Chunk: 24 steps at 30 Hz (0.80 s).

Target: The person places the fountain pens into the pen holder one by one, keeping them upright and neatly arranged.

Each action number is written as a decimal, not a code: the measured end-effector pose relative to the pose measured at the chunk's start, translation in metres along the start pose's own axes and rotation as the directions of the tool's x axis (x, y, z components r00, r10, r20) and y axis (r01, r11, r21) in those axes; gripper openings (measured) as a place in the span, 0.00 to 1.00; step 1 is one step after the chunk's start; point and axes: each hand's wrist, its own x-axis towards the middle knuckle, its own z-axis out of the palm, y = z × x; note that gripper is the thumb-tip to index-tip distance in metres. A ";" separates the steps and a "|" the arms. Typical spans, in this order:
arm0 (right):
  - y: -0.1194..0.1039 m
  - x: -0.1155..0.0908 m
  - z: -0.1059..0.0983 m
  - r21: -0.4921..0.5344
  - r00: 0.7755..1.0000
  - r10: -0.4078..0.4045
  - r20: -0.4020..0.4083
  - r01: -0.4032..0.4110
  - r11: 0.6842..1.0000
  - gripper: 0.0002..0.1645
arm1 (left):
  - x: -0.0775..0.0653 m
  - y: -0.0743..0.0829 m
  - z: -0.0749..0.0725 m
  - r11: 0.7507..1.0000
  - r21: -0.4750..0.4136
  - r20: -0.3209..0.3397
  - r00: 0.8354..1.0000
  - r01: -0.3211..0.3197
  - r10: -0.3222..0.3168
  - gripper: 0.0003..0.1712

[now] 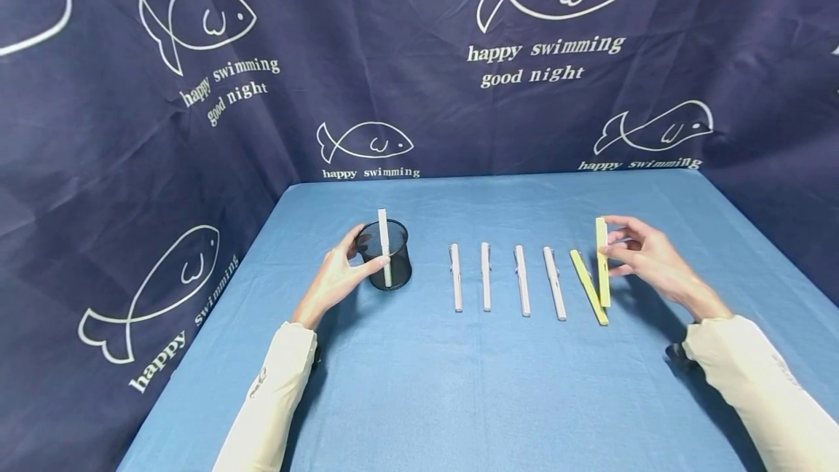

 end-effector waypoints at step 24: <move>-0.014 0.019 0.032 -0.004 0.998 -0.064 0.017 0.064 0.998 0.38 | 0.000 -0.002 0.001 1.000 -0.009 0.001 1.000 0.019 -0.019 0.57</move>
